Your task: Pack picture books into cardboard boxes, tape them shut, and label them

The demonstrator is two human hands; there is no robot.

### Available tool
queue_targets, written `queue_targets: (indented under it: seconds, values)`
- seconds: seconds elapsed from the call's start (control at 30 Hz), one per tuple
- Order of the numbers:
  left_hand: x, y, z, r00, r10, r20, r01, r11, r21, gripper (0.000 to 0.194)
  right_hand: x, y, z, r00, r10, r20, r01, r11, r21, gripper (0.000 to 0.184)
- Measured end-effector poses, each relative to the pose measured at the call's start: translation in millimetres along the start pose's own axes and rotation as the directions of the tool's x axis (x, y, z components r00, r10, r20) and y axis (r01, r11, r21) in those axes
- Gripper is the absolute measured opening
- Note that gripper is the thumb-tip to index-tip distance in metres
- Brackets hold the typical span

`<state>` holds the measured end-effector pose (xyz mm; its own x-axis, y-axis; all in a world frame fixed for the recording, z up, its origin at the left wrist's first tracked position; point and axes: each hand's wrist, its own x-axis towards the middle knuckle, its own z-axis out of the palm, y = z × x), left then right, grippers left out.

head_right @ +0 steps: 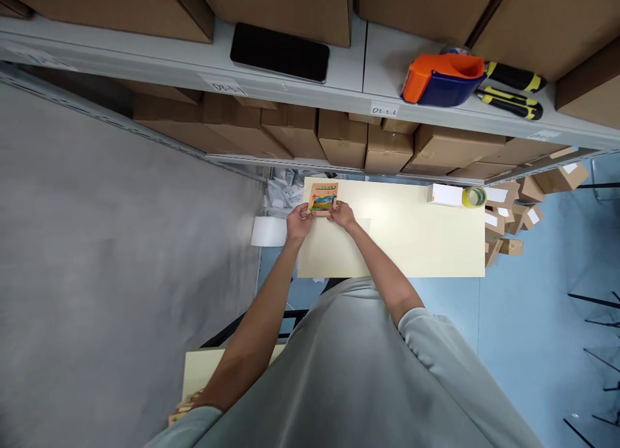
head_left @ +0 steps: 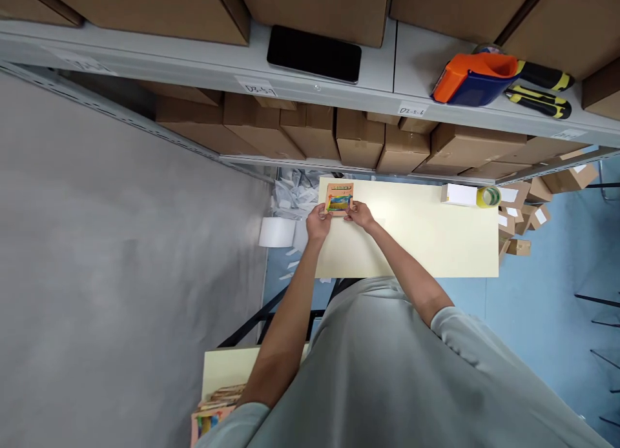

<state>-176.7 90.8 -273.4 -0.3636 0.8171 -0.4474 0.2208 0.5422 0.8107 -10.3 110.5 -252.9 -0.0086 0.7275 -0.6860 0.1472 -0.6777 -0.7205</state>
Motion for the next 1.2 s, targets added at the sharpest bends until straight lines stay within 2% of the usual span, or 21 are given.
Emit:
queue_targets:
  seconds: [0.1,0.17,0.3,0.33,0.4,0.5,0.6,0.77,0.93,1.2]
  values:
    - [1.3,1.7,-1.1,1.0,-0.005,-0.004,0.005,1.0,-0.004,0.038,3.4,2.7,-1.4,1.0,0.013,-0.014,-0.013,1.0,-0.005,0.029]
    - [-4.9,0.3,-6.9,1.0,-0.001,-0.014,0.001,1.0,-0.012,0.039,-2.4,9.6,-9.8,0.999,0.017,-0.033,-0.018,1.0,-0.016,0.035]
    - [-30.0,-17.9,-32.6,0.999,0.024,-0.027,-0.024,1.0,-0.015,0.039,-36.7,39.9,-48.0,0.996,0.001,-0.093,-0.008,0.997,-0.076,0.033]
    - [-37.9,-26.0,-40.8,0.999,0.028,-0.032,-0.028,1.0,0.005,0.039,-48.9,50.1,-60.6,0.991,-0.029,-0.133,0.01,0.99,-0.141,0.031]
    - [-54.2,-44.3,-56.4,0.999,0.025,-0.042,-0.021,0.995,0.094,0.038,-73.7,71.0,-84.6,0.974,-0.066,-0.219,-0.001,0.956,-0.294,0.03]
    - [-75.0,-70.4,-71.9,0.999,0.016,-0.028,-0.006,0.943,0.332,0.032,-102.7,96.9,-106.7,0.947,-0.045,-0.318,-0.109,0.886,-0.451,0.034]
    - [-86.3,-86.2,-73.6,1.0,0.017,-0.015,-0.008,0.878,0.479,0.029,-113.6,108.9,-104.2,0.941,-0.013,-0.339,-0.196,0.794,-0.576,0.034]
    - [-86.5,-90.7,-60.0,0.997,0.016,-0.072,0.026,0.834,0.551,0.029,-106.7,103.2,-72.2,0.957,0.011,-0.291,-0.237,0.611,-0.756,0.029]
    - [-82.9,-89.7,-51.1,0.993,0.013,-0.12,0.06,0.809,0.584,0.021,-99.7,98.4,-56.4,0.965,0.0,-0.263,-0.212,0.591,-0.778,0.031]
    - [-82.7,-83.7,-56.8,0.992,0.034,-0.126,0.048,0.803,0.594,0.02,-104.4,94.0,-70.7,0.977,-0.018,-0.215,-0.16,0.607,-0.778,0.026]
